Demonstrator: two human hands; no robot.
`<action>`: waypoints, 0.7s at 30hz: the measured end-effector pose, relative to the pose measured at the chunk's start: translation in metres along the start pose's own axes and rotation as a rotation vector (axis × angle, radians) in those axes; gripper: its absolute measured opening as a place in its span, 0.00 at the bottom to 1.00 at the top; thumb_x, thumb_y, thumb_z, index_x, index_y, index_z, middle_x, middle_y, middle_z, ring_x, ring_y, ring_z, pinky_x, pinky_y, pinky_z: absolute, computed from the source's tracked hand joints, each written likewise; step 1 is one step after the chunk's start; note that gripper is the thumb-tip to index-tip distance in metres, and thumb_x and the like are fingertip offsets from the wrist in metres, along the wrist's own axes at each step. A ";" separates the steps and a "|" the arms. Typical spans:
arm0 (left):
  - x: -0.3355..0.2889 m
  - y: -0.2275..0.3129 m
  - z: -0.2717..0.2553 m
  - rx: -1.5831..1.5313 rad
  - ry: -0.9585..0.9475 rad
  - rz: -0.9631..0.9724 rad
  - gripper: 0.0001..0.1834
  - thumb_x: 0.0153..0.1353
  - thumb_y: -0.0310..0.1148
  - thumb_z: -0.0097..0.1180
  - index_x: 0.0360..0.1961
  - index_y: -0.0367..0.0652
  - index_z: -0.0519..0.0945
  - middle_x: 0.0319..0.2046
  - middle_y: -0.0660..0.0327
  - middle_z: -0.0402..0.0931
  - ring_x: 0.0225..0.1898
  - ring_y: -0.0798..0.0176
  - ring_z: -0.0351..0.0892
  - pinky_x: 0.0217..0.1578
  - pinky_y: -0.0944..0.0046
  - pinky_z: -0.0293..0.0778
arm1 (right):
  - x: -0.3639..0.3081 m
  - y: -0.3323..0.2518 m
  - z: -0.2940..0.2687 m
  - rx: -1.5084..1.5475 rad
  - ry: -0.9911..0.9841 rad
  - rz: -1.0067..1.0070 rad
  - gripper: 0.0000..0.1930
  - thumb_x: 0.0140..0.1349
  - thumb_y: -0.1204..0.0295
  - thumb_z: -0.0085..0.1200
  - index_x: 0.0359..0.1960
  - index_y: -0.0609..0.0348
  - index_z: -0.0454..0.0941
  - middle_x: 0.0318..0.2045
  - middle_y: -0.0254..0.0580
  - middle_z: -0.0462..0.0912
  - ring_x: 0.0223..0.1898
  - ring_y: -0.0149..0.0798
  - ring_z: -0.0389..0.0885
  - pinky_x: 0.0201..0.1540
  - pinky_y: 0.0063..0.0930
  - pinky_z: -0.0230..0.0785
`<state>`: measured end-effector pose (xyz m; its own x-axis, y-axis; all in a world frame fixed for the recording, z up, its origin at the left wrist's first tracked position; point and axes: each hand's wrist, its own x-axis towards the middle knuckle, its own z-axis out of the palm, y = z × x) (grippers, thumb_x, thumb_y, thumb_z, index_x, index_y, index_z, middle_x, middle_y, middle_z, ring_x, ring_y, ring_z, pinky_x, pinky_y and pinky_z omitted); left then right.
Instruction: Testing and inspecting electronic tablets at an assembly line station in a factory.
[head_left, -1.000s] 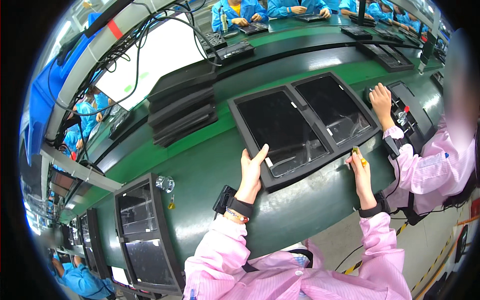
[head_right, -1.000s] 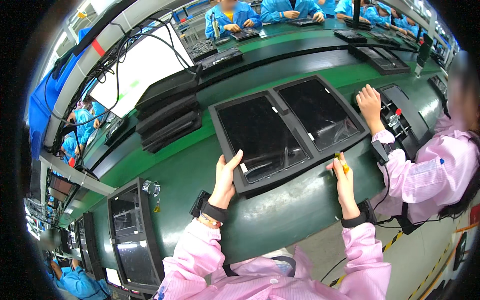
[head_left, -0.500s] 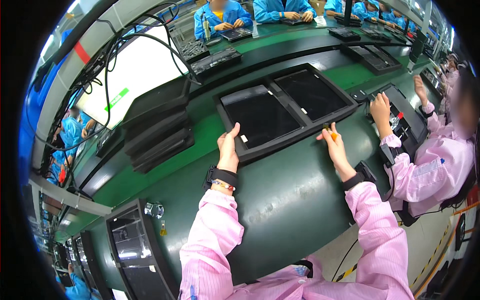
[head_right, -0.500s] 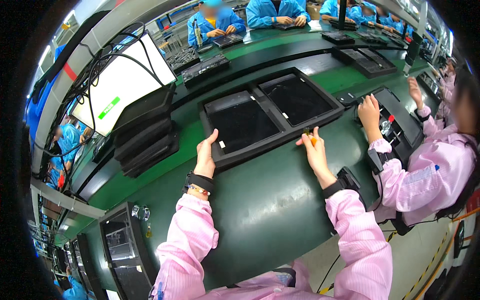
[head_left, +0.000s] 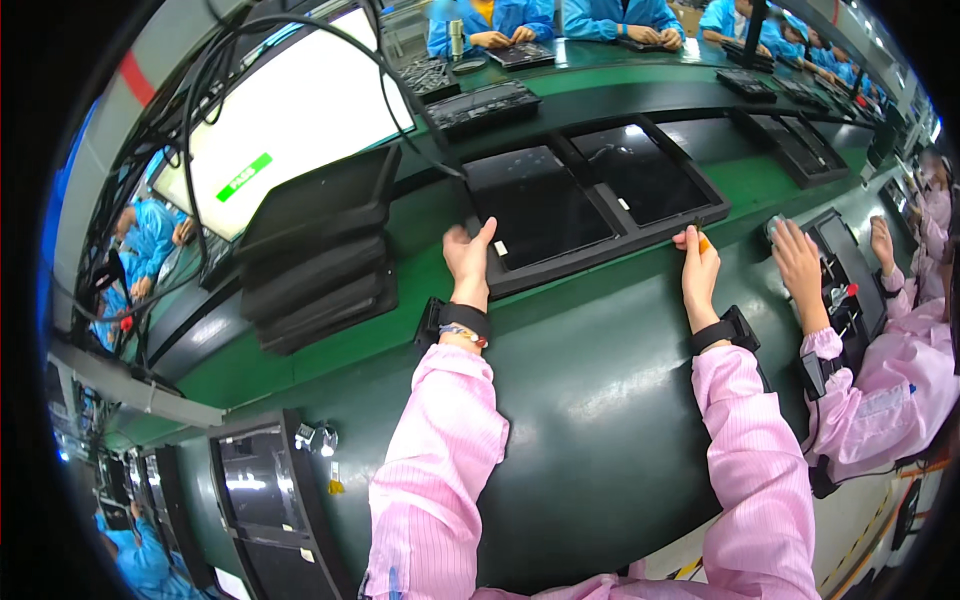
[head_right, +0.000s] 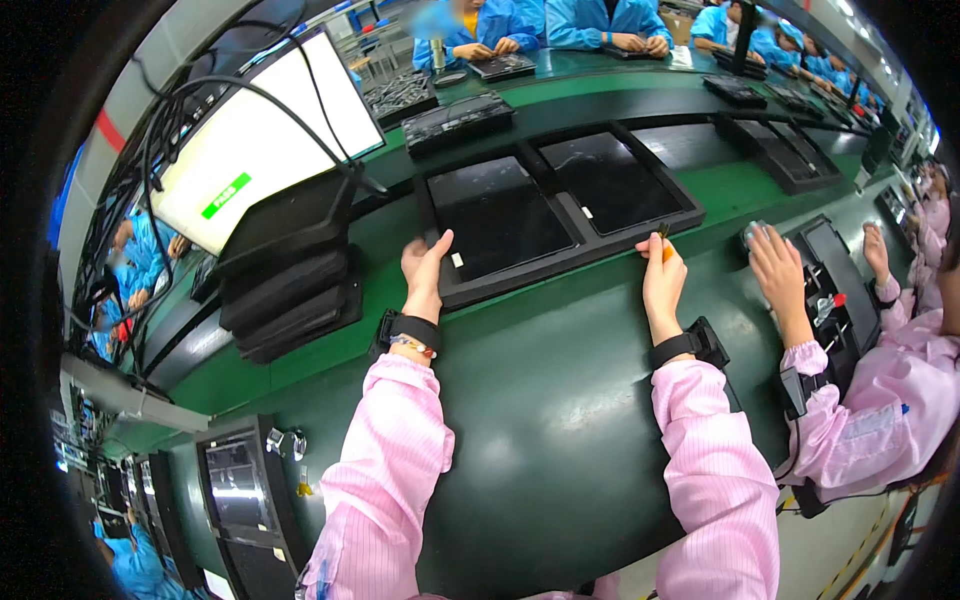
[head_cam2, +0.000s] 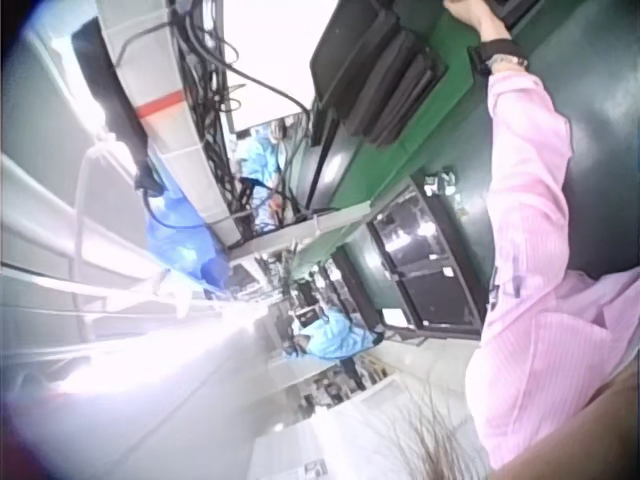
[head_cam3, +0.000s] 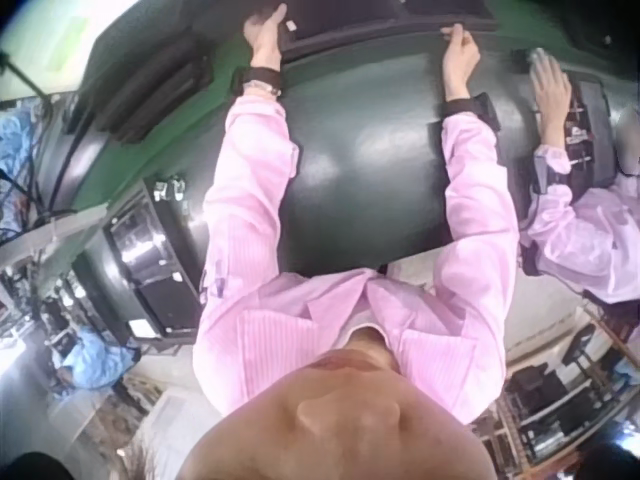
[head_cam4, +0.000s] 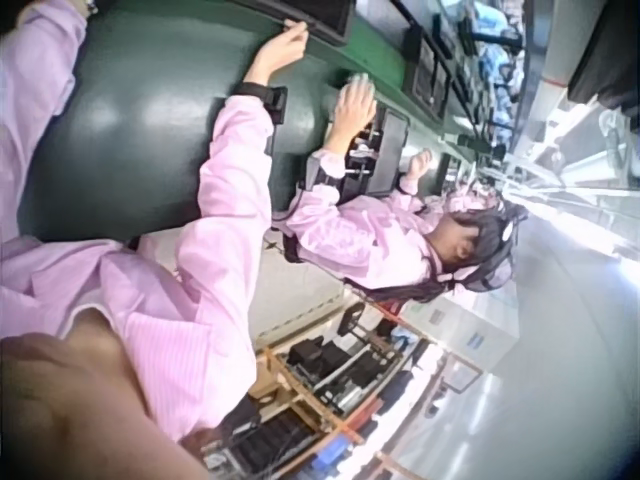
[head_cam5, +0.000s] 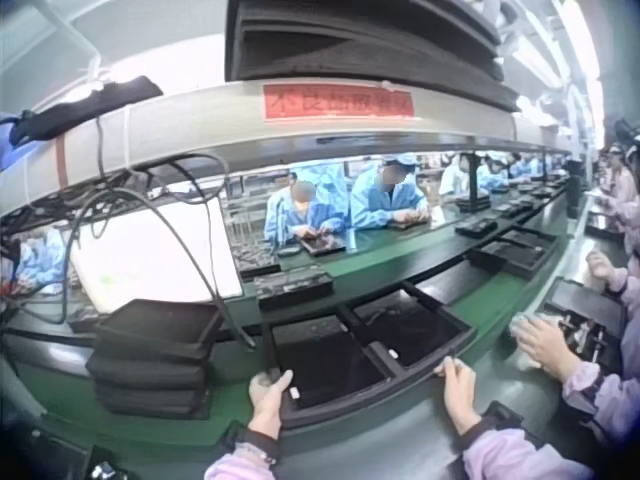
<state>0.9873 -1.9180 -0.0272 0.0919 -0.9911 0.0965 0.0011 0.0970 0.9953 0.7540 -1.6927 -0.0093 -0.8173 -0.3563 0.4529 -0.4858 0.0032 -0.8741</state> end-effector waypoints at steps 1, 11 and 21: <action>-0.005 0.008 -0.002 0.170 0.053 0.259 0.23 0.46 0.34 0.66 0.41 0.31 0.74 0.44 0.48 0.73 0.46 0.53 0.73 0.49 0.59 0.67 | 0.001 0.007 -0.001 0.003 0.013 0.025 0.22 0.66 0.59 0.42 0.26 0.66 0.78 0.23 0.43 0.81 0.28 0.35 0.78 0.35 0.29 0.67; -0.153 0.217 -0.200 0.675 -0.380 0.613 0.15 0.60 0.26 0.47 0.49 0.41 0.75 0.23 0.56 0.79 0.28 0.65 0.80 0.33 0.69 0.72 | 0.002 0.035 -0.028 0.120 -0.068 0.014 0.22 0.68 0.59 0.37 0.31 0.66 0.78 0.29 0.40 0.83 0.30 0.29 0.74 0.39 0.24 0.65; -0.158 0.125 -0.368 1.398 0.051 0.544 0.25 0.47 0.17 0.45 0.45 0.50 0.80 0.35 0.59 0.71 0.38 0.54 0.68 0.38 0.58 0.67 | -0.062 -0.005 -0.040 0.114 -0.348 -0.037 0.19 0.68 0.61 0.39 0.34 0.64 0.78 0.17 0.30 0.72 0.23 0.24 0.66 0.30 0.19 0.60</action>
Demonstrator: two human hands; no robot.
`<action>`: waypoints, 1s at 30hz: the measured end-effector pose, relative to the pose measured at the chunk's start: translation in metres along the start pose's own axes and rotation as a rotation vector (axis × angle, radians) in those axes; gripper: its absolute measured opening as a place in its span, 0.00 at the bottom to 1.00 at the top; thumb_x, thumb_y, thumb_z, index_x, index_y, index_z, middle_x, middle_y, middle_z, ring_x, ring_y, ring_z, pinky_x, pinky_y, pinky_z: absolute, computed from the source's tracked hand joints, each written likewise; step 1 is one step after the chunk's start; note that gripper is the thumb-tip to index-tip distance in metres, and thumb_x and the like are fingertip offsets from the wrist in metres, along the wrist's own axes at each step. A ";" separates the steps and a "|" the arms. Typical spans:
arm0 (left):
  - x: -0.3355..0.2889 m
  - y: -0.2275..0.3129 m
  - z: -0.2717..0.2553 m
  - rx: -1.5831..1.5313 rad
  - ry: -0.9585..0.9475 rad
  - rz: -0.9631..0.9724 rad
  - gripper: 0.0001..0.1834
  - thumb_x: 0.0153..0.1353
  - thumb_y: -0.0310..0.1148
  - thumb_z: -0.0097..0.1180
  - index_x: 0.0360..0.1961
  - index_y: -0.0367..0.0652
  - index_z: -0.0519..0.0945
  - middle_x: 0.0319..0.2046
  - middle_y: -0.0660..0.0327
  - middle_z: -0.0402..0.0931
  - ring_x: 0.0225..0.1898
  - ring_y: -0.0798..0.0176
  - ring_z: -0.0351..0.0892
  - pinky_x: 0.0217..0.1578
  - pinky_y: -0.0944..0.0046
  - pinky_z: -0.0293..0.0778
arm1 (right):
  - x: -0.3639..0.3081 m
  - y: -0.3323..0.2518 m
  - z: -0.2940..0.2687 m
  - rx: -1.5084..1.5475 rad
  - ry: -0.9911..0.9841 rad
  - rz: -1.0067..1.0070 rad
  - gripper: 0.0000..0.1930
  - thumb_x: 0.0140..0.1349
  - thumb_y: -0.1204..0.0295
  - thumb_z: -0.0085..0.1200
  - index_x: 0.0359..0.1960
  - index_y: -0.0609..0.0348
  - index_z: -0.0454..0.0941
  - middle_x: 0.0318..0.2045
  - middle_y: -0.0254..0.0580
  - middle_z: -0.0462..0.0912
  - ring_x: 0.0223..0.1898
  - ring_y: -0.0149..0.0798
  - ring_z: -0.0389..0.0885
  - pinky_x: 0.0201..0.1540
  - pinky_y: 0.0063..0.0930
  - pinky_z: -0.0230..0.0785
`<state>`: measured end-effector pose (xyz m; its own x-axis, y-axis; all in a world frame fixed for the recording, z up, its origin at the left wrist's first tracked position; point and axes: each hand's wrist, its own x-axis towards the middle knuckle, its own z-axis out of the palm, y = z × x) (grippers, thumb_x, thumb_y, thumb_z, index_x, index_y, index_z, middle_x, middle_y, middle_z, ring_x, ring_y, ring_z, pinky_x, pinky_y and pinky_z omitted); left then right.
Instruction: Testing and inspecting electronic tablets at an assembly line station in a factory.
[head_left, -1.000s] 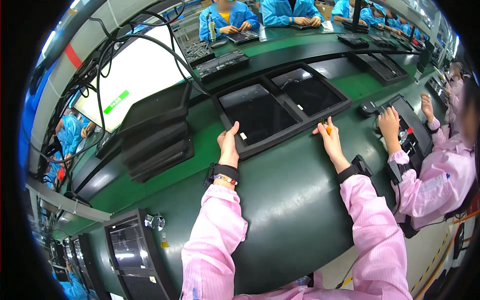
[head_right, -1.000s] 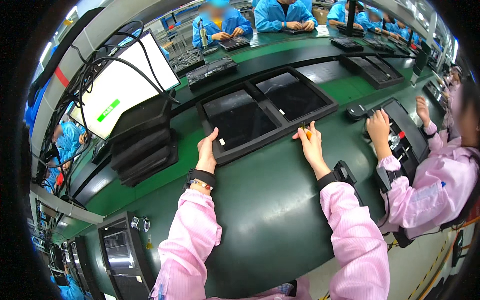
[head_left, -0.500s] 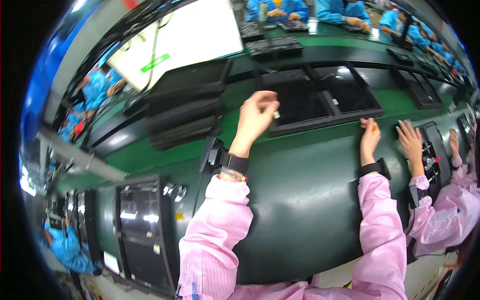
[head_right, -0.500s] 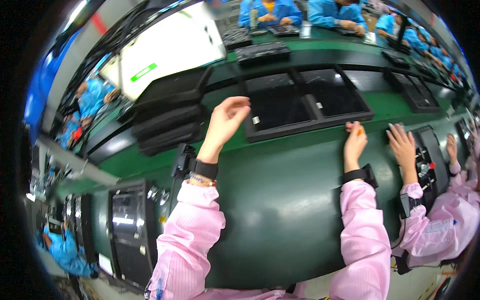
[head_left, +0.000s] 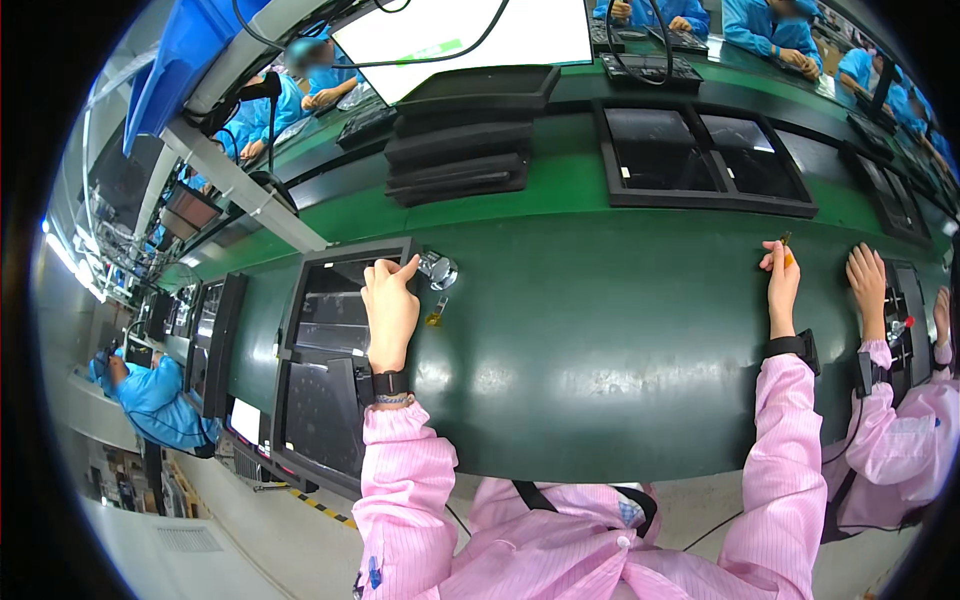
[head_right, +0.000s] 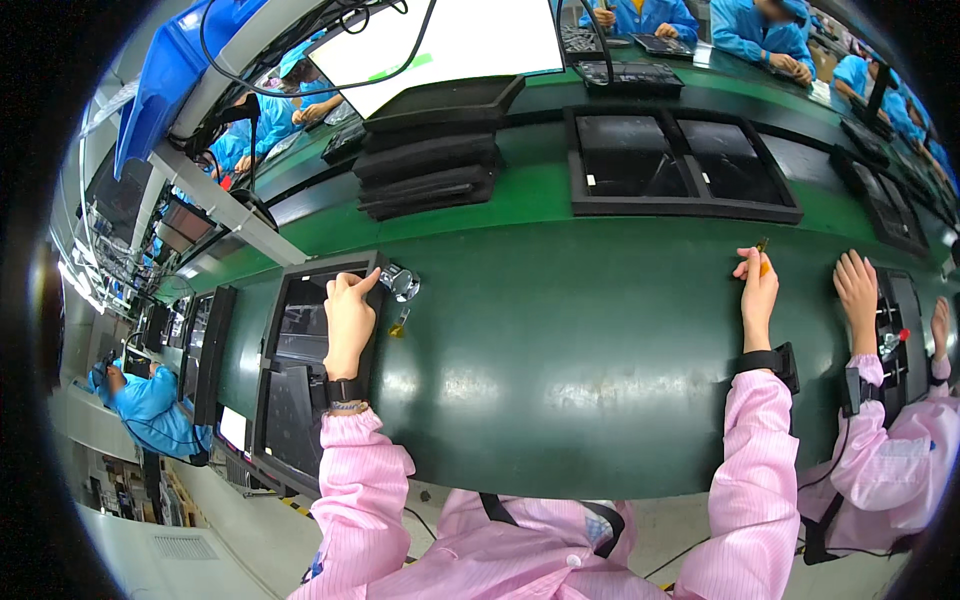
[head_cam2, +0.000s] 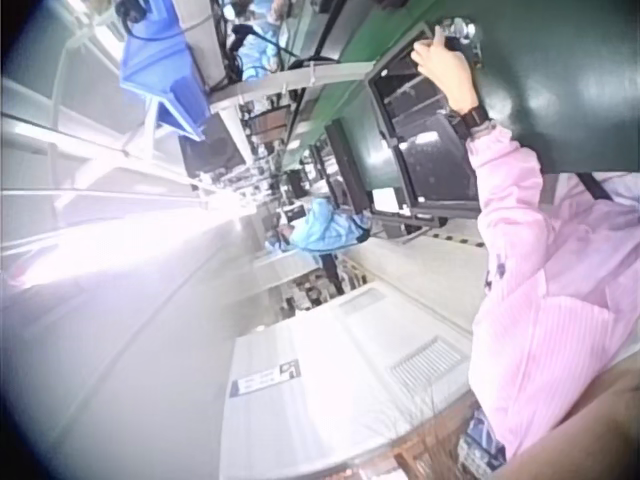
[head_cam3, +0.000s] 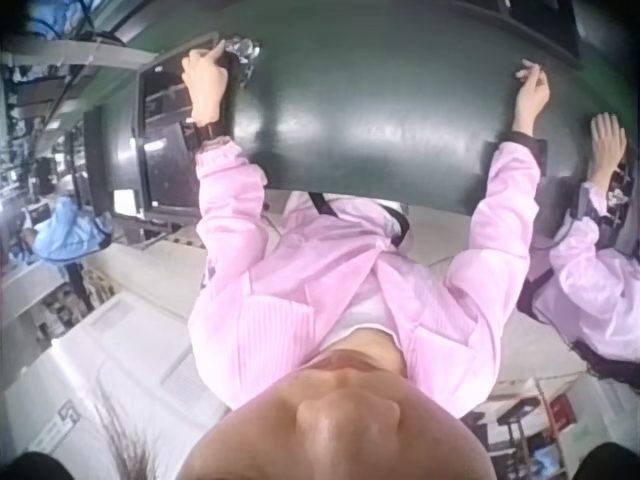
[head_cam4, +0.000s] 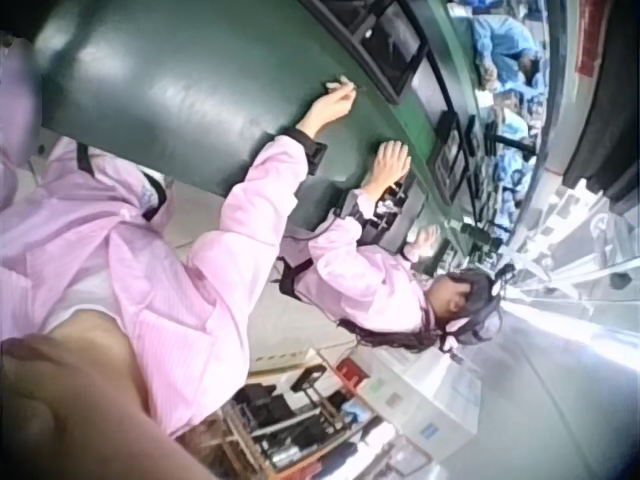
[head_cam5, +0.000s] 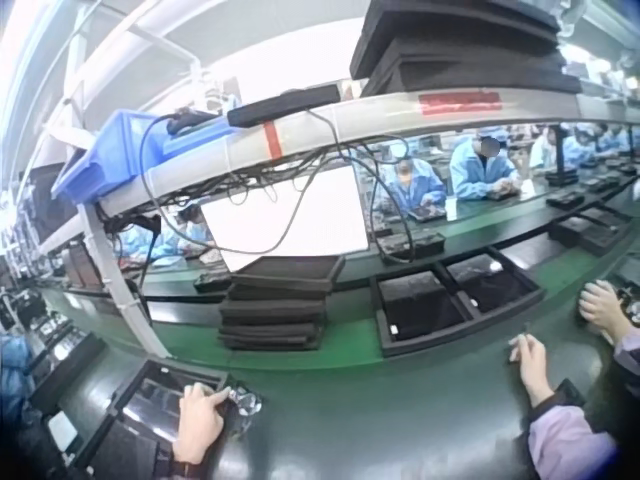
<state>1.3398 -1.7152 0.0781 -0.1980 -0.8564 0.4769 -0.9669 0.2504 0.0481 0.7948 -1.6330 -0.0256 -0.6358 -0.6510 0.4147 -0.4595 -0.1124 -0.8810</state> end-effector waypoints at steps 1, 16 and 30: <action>-0.002 -0.001 0.003 -0.005 0.001 0.006 0.25 0.47 0.17 0.45 0.45 0.50 0.80 0.35 0.59 0.71 0.38 0.54 0.68 0.38 0.58 0.67 | -0.005 -0.004 -0.001 -0.008 -0.028 0.009 0.18 0.68 0.62 0.39 0.34 0.64 0.78 0.17 0.30 0.72 0.23 0.24 0.66 0.29 0.19 0.60; 0.009 -0.015 0.018 0.031 0.069 0.142 0.08 0.53 0.28 0.52 0.27 0.47 0.84 0.29 0.60 0.70 0.35 0.55 0.69 0.32 0.56 0.62 | -0.033 -0.017 -0.005 -0.030 -0.082 -0.001 0.18 0.68 0.62 0.39 0.30 0.63 0.76 0.16 0.31 0.71 0.21 0.23 0.66 0.28 0.19 0.59; -0.093 -0.006 -0.154 -0.273 0.081 -0.167 0.22 0.57 0.28 0.53 0.55 0.43 0.71 0.46 0.49 0.69 0.49 0.49 0.69 0.51 0.58 0.63 | -0.063 -0.055 0.020 0.176 -0.204 0.044 0.18 0.68 0.59 0.39 0.29 0.58 0.73 0.23 0.31 0.76 0.27 0.23 0.71 0.32 0.16 0.59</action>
<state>1.3886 -1.5674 0.1684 -0.0158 -0.8598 0.5103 -0.9041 0.2303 0.3599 0.8725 -1.6004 -0.0082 -0.5067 -0.7937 0.3367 -0.3082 -0.1979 -0.9305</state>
